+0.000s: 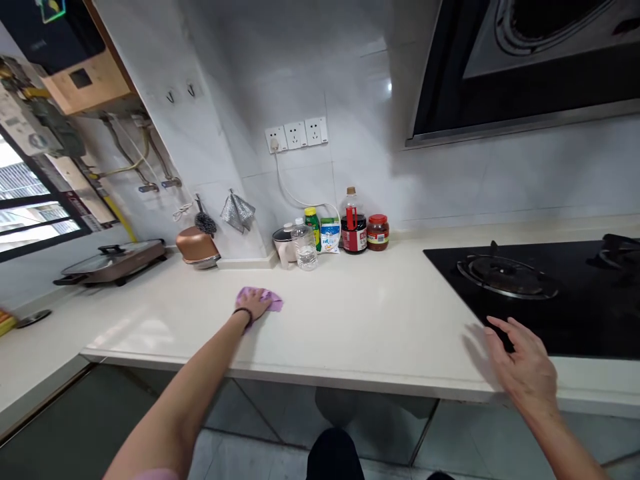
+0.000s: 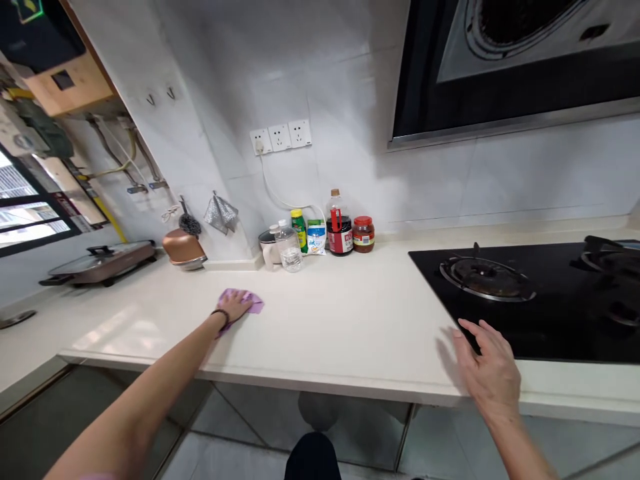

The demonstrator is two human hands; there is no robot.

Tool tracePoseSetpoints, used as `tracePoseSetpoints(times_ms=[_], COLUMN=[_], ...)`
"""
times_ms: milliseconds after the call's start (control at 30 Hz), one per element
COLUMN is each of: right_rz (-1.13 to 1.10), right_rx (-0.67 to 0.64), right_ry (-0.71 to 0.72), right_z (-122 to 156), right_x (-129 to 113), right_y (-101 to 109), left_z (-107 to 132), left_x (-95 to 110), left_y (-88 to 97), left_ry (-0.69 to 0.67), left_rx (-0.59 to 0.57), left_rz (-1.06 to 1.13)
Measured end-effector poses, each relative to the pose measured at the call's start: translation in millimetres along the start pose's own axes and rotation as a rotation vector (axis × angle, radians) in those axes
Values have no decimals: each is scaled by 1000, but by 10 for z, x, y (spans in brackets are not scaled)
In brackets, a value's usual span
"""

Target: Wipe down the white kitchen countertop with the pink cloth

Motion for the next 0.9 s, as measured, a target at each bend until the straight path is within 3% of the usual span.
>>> tracePoseSetpoints(times_ms=[100,200,267,333,433,533,700,800,900], right_rz=[5,8,12,23,45,52,43,36,34], right_rx=[6,9,-8,-46,-107,-106,-82,-80,-83], right_ry=[-5,-23,-40,-69,-111,-130,-115,-115,-113], right_z=[-3,-3,-1,2,0,-12,-31,-29,-27], right_x=[51,90,92,81,61,64,76,80,101], right_y=[-12,-5,7,15,13,7,-25,-50,-81], left_z=[-286,-465,-424,-277,11,213,237,125,10], left_x=[1007,2092,2824,3427,3965,4068,3748,3463,3118], left_y=[44,-102,-268,-463,-724,-852,-771,-594,-366], left_ry=[-89,-262,-472,-652,-849,-971,-1088,-999,-829], left_rx=[-9,-35,-39,-58,-90,-88,-149,-207,-315], left_rz=[14,17,-7,-28,-36,21,466,750,1238])
Point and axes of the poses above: each hand's wrist, its own z-axis away from the middle knuckle, its own y-axis out of the back of the hand, x = y × z, the point moved 5 cm from there along -z, towards the middle knuckle, and after that the axes turned 15 degrees about -x, right-handed, at the moved point
